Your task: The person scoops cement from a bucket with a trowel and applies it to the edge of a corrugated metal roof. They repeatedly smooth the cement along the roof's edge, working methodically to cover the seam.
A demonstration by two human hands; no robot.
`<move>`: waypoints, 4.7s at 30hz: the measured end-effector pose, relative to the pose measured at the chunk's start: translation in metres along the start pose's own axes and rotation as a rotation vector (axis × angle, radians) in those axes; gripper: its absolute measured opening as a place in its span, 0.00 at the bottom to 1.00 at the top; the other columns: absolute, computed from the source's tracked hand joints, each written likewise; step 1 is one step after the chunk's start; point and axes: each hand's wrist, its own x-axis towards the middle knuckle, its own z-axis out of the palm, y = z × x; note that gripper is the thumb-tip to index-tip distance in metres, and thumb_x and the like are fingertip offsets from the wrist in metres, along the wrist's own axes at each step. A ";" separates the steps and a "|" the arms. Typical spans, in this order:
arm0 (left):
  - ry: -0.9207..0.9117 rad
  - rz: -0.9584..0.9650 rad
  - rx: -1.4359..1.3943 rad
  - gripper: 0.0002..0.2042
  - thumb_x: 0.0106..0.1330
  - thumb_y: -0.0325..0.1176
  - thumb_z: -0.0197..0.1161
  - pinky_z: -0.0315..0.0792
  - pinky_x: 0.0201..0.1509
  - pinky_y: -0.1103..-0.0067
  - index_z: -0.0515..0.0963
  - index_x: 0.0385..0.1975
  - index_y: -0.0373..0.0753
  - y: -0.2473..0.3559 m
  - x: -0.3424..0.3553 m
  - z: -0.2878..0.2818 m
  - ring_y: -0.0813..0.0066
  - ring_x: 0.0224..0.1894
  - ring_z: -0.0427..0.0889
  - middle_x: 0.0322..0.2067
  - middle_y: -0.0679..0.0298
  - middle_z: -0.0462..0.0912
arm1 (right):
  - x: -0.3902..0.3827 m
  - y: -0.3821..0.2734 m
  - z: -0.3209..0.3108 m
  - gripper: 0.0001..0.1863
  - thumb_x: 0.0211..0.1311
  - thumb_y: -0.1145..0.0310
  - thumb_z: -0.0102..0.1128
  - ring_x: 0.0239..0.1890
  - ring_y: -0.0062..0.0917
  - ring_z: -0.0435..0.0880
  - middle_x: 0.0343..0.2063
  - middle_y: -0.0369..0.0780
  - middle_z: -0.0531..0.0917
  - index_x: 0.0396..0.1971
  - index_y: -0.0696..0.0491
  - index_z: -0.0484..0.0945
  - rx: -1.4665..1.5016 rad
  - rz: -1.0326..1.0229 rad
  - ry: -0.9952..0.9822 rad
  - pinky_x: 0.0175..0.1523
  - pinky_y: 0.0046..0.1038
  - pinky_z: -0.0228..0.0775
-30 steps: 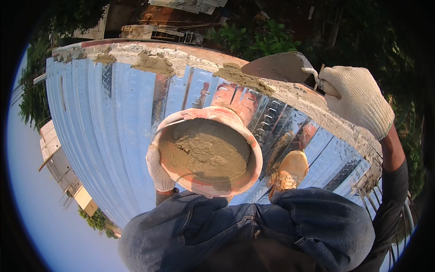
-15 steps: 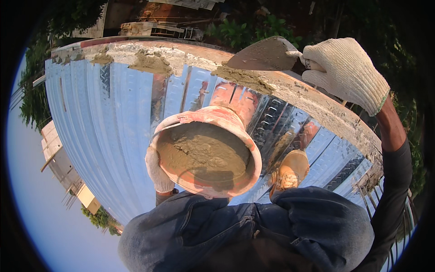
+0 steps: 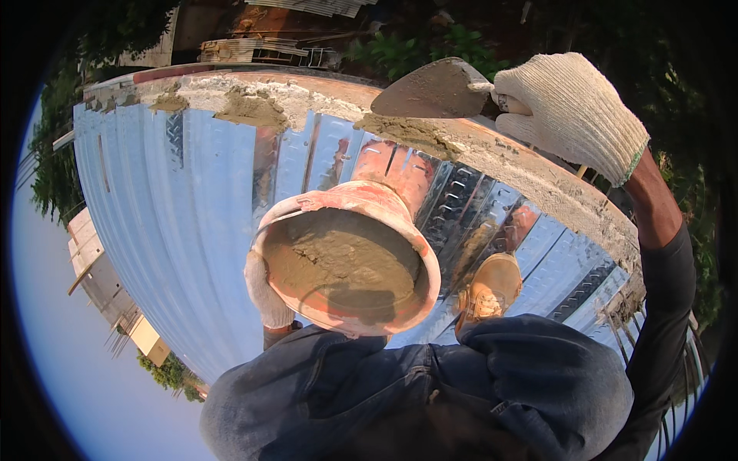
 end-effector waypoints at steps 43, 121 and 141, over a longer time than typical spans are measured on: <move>0.043 0.013 -0.053 0.34 0.89 0.56 0.57 0.76 0.80 0.57 0.76 0.78 0.29 0.009 -0.014 -0.003 0.57 0.74 0.82 0.74 0.51 0.82 | 0.014 -0.040 0.035 0.16 0.69 0.59 0.75 0.38 0.40 0.97 0.37 0.46 0.95 0.50 0.52 0.94 -0.207 -0.038 -0.290 0.48 0.42 0.92; 0.013 -0.001 -0.100 0.32 0.90 0.53 0.59 0.80 0.78 0.57 0.76 0.77 0.28 0.002 -0.007 -0.004 0.56 0.72 0.84 0.73 0.50 0.83 | 0.072 0.003 0.062 0.41 0.83 0.31 0.61 0.26 0.25 0.85 0.26 0.41 0.88 0.46 0.63 0.94 0.351 0.173 -0.479 0.31 0.35 0.78; 0.025 0.051 0.039 0.31 0.92 0.52 0.54 0.80 0.76 0.61 0.77 0.77 0.29 0.003 -0.008 -0.016 0.60 0.70 0.84 0.71 0.52 0.85 | -0.016 -0.009 -0.008 0.32 0.82 0.39 0.66 0.19 0.17 0.81 0.19 0.34 0.82 0.39 0.59 0.93 0.297 0.431 -0.669 0.23 0.26 0.73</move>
